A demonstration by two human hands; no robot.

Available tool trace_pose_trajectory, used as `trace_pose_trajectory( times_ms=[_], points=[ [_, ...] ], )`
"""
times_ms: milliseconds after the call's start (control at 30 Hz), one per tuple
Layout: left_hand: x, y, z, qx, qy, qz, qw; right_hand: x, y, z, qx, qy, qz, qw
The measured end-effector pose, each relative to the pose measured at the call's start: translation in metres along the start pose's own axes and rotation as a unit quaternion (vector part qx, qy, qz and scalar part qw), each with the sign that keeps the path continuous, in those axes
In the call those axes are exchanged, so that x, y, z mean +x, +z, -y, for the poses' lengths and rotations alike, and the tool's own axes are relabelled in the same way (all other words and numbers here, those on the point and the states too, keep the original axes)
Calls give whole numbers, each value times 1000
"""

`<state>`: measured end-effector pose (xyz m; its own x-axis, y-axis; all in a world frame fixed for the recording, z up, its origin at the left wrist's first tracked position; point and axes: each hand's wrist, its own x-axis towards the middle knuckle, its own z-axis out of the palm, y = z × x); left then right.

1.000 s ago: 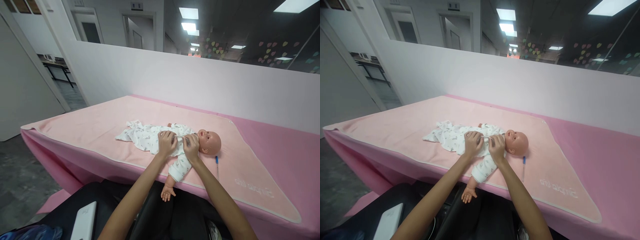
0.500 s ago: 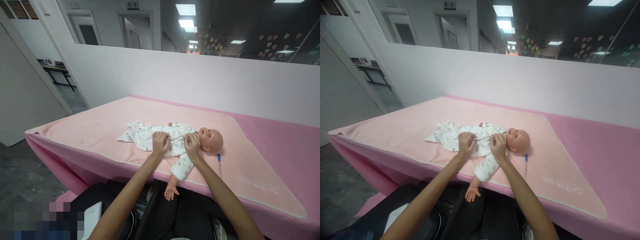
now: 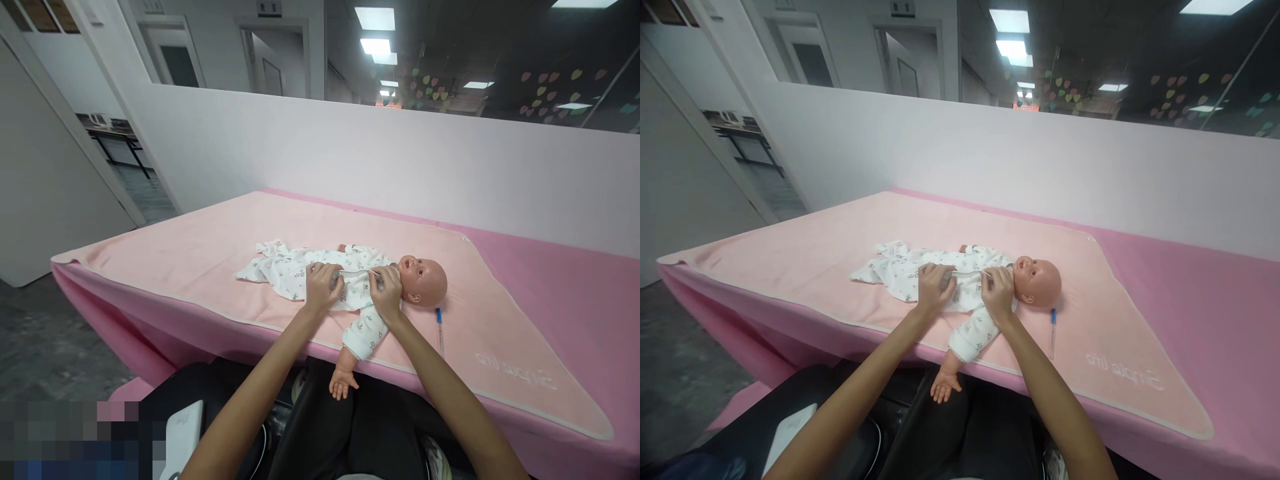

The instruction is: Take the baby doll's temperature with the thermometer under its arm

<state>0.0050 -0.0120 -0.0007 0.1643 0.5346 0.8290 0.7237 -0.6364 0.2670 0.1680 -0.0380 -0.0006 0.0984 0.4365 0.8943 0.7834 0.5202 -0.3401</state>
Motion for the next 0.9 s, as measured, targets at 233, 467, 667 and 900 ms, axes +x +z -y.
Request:
trace_pose_trajectory(
  times_ms=[233,467,667,900],
  points=[
    [1,0,0,-5,-19,-12,1000,-1,-1,1,30,11,-9,999],
    [1,0,1,-11,-17,-18,1000,-3,0,0,35,7,-20,999],
    [2,-1,-1,-11,-31,-12,999,-3,0,-1,35,9,-15,999],
    [2,-1,0,-15,-36,-21,999,-3,0,-1,34,5,-17,999]
  ],
)
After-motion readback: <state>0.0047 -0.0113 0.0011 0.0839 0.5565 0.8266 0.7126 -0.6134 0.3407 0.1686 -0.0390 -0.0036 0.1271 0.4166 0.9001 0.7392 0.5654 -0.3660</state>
